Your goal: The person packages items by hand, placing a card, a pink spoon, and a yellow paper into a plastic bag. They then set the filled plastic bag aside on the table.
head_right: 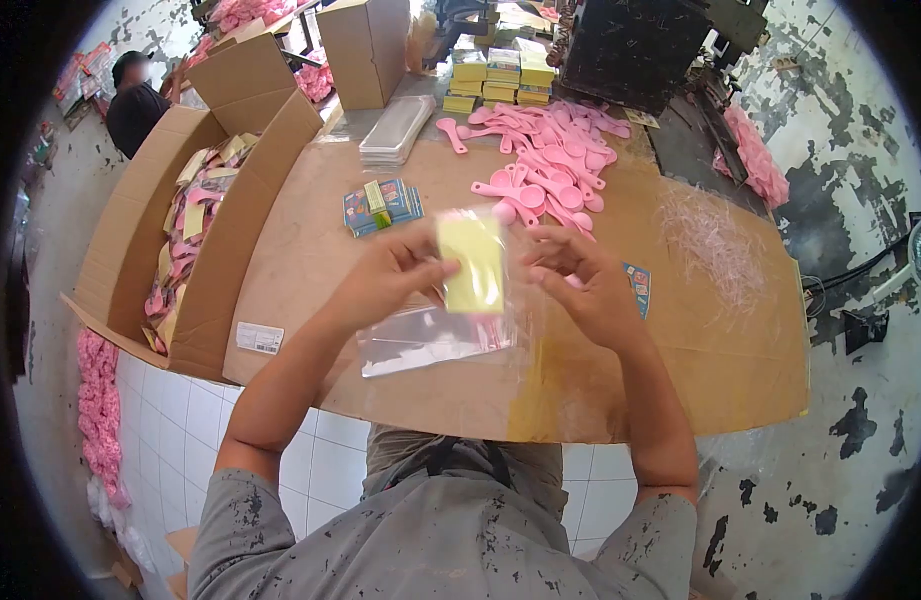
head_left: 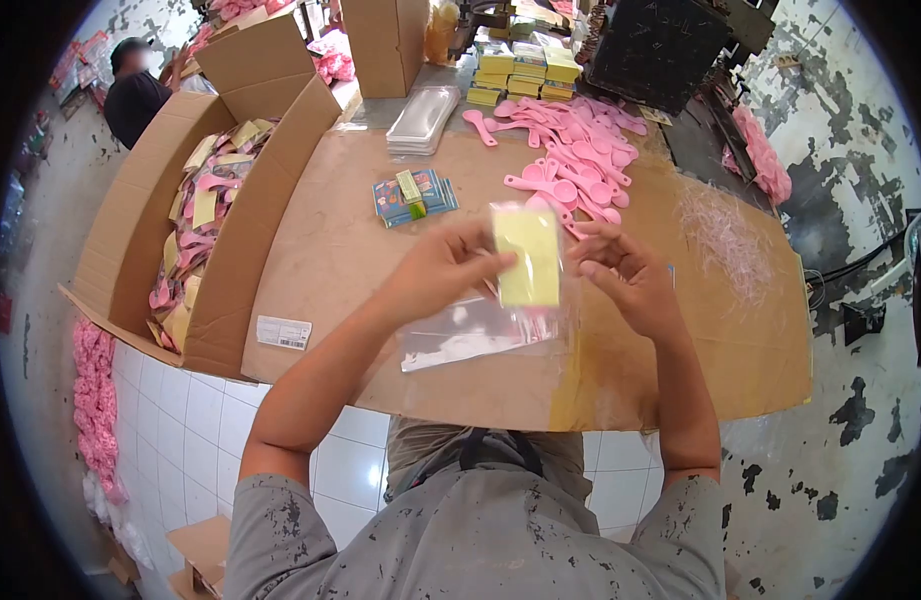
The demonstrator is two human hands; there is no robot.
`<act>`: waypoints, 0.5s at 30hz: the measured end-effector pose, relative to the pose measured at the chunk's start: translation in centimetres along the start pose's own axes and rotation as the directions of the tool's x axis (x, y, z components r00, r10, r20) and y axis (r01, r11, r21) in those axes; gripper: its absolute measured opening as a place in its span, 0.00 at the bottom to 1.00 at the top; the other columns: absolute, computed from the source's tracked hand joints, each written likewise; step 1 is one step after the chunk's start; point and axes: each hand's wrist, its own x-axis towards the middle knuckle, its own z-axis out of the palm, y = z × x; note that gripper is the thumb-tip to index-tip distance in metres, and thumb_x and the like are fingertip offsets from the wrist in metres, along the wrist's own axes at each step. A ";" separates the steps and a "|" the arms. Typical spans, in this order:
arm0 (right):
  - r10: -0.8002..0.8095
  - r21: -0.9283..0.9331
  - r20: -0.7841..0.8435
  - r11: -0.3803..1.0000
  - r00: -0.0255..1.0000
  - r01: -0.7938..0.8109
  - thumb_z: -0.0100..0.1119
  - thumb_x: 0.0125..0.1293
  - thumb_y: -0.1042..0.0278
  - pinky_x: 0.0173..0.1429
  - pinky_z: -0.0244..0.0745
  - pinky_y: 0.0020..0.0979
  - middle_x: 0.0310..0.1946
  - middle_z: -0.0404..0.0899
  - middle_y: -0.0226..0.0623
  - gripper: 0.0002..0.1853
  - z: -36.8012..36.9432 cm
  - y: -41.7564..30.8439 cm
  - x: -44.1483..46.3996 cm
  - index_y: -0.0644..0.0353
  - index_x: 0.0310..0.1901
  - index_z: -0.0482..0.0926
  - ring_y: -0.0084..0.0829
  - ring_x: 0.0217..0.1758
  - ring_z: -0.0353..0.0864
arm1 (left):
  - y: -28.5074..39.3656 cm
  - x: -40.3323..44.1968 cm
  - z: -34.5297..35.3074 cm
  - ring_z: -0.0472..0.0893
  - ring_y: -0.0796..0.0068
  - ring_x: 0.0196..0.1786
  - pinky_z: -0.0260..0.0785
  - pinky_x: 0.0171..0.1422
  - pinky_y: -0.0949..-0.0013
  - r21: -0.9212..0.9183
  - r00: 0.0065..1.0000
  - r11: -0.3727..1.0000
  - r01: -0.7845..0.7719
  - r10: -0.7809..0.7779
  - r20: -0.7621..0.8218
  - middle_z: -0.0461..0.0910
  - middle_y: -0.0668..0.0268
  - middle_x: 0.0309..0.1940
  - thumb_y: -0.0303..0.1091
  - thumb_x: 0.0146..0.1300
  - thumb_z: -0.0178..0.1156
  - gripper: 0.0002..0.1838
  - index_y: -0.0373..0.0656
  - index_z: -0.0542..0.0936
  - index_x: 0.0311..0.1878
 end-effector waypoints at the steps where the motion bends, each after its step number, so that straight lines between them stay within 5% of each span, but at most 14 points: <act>1: -0.022 -0.157 -0.043 0.987 0.999 0.015 0.63 0.74 0.78 0.58 0.80 0.30 0.50 0.86 0.36 0.23 -0.9 -0.4 -0.1 0.65 0.69 0.74 0.25 0.53 0.84 | 0.6 0.0 -1.4 0.87 0.77 0.46 0.82 0.50 0.69 0.003 0.994 0.999 -0.040 0.040 -0.105 0.87 0.64 0.48 0.36 0.77 0.64 0.19 0.35 0.80 0.64; 2: -0.051 -0.310 -0.081 0.950 0.995 0.023 0.63 0.74 0.77 0.58 0.79 0.30 0.50 0.86 0.36 0.23 -1.9 -0.7 -0.3 0.64 0.68 0.75 0.25 0.53 0.84 | 1.1 -0.1 -3.1 0.88 0.75 0.48 0.82 0.51 0.69 0.010 0.974 0.997 -0.080 0.081 -0.210 0.87 0.64 0.49 0.37 0.77 0.63 0.19 0.36 0.79 0.64; 4: -0.063 -0.350 -0.172 0.937 0.983 -0.002 0.64 0.73 0.74 0.58 0.78 0.31 0.47 0.88 0.36 0.21 -3.8 -1.2 -0.8 0.62 0.65 0.79 0.26 0.52 0.85 | 1.3 0.4 -5.9 0.85 0.72 0.55 0.81 0.59 0.64 -0.038 0.676 0.851 -0.524 0.389 -0.626 0.83 0.61 0.57 0.41 0.81 0.55 0.20 0.36 0.77 0.65; 7: -0.046 -0.503 -0.279 0.858 0.959 -0.105 0.66 0.71 0.70 0.60 0.77 0.35 0.48 0.88 0.38 0.20 -6.6 -0.7 -1.8 0.61 0.64 0.81 0.31 0.54 0.85 | 3.5 0.4 -6.5 0.84 0.74 0.58 0.78 0.60 0.66 -0.080 0.436 0.677 -0.731 0.374 -0.818 0.82 0.64 0.59 0.40 0.81 0.53 0.20 0.40 0.77 0.68; 10: -0.106 -0.775 -0.228 0.622 0.968 -0.115 0.67 0.70 0.68 0.65 0.75 0.37 0.52 0.85 0.40 0.20 -9.5 0.9 -3.1 0.62 0.62 0.82 0.39 0.58 0.83 | 0.9 0.9 -5.3 0.85 0.74 0.55 0.77 0.56 0.71 0.023 0.647 0.884 -0.467 0.360 -0.672 0.85 0.66 0.53 0.36 0.77 0.62 0.18 0.40 0.80 0.65; 11: -0.131 -0.857 -0.181 0.507 0.975 -0.091 0.68 0.69 0.68 0.66 0.74 0.38 0.53 0.84 0.41 0.20 -10.2 1.8 -3.5 0.62 0.61 0.82 0.41 0.59 0.83 | 0.0 1.0 -4.8 0.85 0.75 0.55 0.76 0.55 0.71 0.087 0.796 0.947 -0.309 0.307 -0.522 0.85 0.66 0.53 0.37 0.75 0.64 0.19 0.41 0.81 0.64; 12: -0.080 -0.838 -0.185 0.533 0.980 -0.115 0.69 0.69 0.68 0.67 0.73 0.38 0.53 0.83 0.42 0.20 -10.6 2.4 -3.8 0.62 0.60 0.83 0.42 0.60 0.82 | -0.6 1.0 -4.1 0.85 0.77 0.54 0.76 0.54 0.71 0.179 0.909 0.972 -0.154 0.211 -0.360 0.84 0.66 0.54 0.38 0.73 0.67 0.19 0.42 0.82 0.63; 14: 0.021 -0.795 -0.192 0.583 0.981 -0.168 0.70 0.67 0.69 0.68 0.72 0.40 0.53 0.81 0.44 0.18 -11.0 3.3 -4.2 0.63 0.58 0.84 0.44 0.60 0.80 | -1.3 0.5 -2.1 0.83 0.76 0.52 0.75 0.54 0.67 0.530 0.986 0.847 -0.034 0.116 -0.122 0.83 0.66 0.55 0.39 0.67 0.74 0.19 0.44 0.86 0.59; 15: 0.038 -0.778 -0.208 0.599 0.977 -0.188 0.70 0.67 0.70 0.67 0.72 0.40 0.52 0.82 0.43 0.17 -10.9 3.3 -4.2 0.64 0.56 0.84 0.43 0.59 0.81 | -2.0 0.4 -1.4 0.83 0.75 0.50 0.76 0.53 0.67 0.661 0.980 0.744 -0.096 0.186 -0.066 0.83 0.65 0.52 0.38 0.65 0.75 0.20 0.44 0.86 0.58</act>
